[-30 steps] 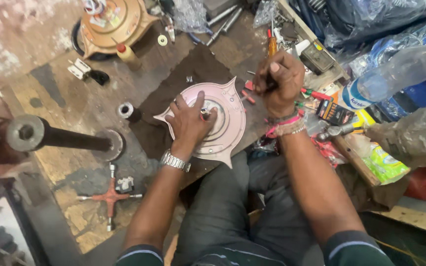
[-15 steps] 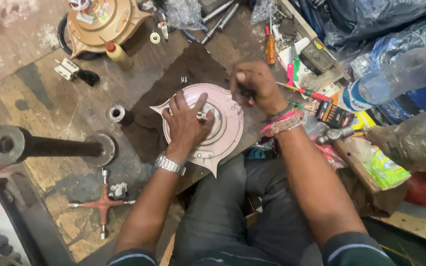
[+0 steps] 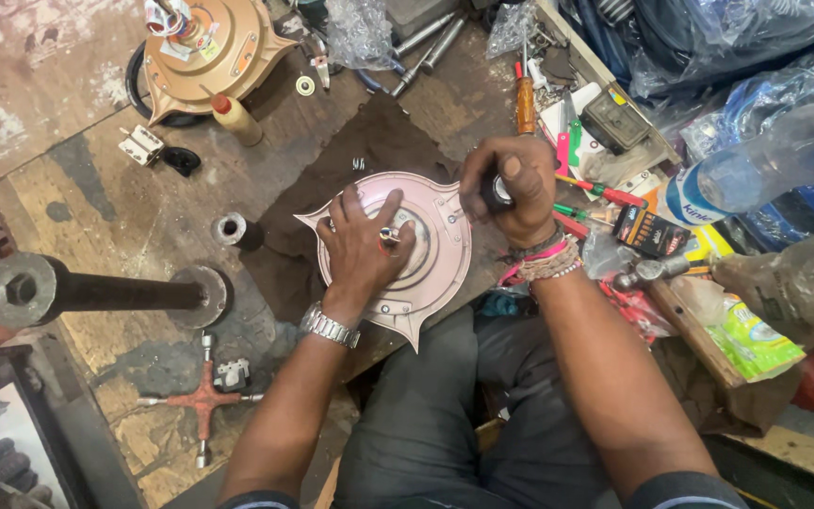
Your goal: The person is assembling a pink, star-shaped electrical component, likely a ceiling fan housing. They use a screwdriver to tighten screws on the central hub and a hammer to tap the component into place. The person also handles small metal parts and wires, securing them to the assembly.
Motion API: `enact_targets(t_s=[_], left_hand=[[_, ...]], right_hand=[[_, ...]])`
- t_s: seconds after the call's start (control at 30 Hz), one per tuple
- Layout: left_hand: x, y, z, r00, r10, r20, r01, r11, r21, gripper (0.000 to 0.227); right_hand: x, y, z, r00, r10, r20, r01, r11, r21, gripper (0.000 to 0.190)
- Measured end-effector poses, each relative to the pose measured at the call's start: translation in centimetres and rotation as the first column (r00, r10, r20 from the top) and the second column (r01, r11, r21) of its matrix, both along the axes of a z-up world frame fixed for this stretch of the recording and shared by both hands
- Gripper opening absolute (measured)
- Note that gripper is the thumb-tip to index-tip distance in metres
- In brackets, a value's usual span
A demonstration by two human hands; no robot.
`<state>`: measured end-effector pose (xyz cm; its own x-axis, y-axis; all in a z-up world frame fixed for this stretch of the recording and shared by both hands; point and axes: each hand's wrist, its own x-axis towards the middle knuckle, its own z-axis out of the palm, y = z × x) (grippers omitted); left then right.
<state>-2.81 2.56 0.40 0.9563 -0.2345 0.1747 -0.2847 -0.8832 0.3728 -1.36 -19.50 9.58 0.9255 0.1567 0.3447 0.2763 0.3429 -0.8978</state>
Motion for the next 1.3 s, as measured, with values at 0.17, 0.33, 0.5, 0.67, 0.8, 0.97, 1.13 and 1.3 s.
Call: enact_targets(t_s=[0.17, 0.33, 0.5, 0.67, 0.8, 0.97, 1.13, 1.3], left_hand=[[0.1, 0.1, 0.1, 1.000, -0.004, -0.009, 0.004, 1.000, -0.001, 0.056], [0.0, 0.2, 0.1, 1.000, -0.006, 0.003, 0.006, 1.000, -0.013, 0.055], [0.0, 0.1, 0.3, 1.000, -0.008, 0.002, 0.008, 1.000, -0.009, 0.055], [0.0, 0.1, 0.4, 1.000, -0.006, -0.012, 0.006, 1.000, -0.005, 0.054], [-0.1, 0.0, 0.4, 1.000, -0.004, -0.001, 0.004, 1.000, -0.010, 0.053], [-0.2, -0.1, 0.2, 1.000, 0.011, 0.010, -0.011, 1.000, 0.000, 0.052], [-0.3, 0.0, 0.3, 1.000, 0.008, 0.028, -0.008, 1.000, -0.021, 0.051], [-0.2, 0.0, 0.2, 0.999, 0.006, 0.038, -0.005, 1.000, -0.010, 0.052]], right_hand=[[0.3, 0.5, 0.2, 0.998, 0.060, 0.008, -0.060, 0.998, 0.023, 0.074], [0.8, 0.4, 0.3, 0.996, 0.082, -0.032, -0.083, 0.996, -0.012, 0.074], [1.3, -0.1, 0.3, 0.986, 0.160, -0.047, -0.160, 0.987, -0.006, 0.071], [2.1, -0.6, -0.5, 0.938, 0.331, -0.105, -0.332, 0.943, 0.009, 0.061], [2.7, -0.8, -1.2, 0.933, 0.347, -0.096, -0.348, 0.937, 0.004, 0.055], [-0.1, 3.7, -3.2, 0.917, -0.399, -0.011, 0.399, 0.917, -0.033, 0.048], [-0.8, 5.3, -2.5, 0.861, -0.498, 0.107, 0.509, 0.846, -0.161, 0.033], [-0.2, 2.4, 2.1, 0.934, -0.294, 0.203, 0.352, 0.852, -0.388, 0.026]])
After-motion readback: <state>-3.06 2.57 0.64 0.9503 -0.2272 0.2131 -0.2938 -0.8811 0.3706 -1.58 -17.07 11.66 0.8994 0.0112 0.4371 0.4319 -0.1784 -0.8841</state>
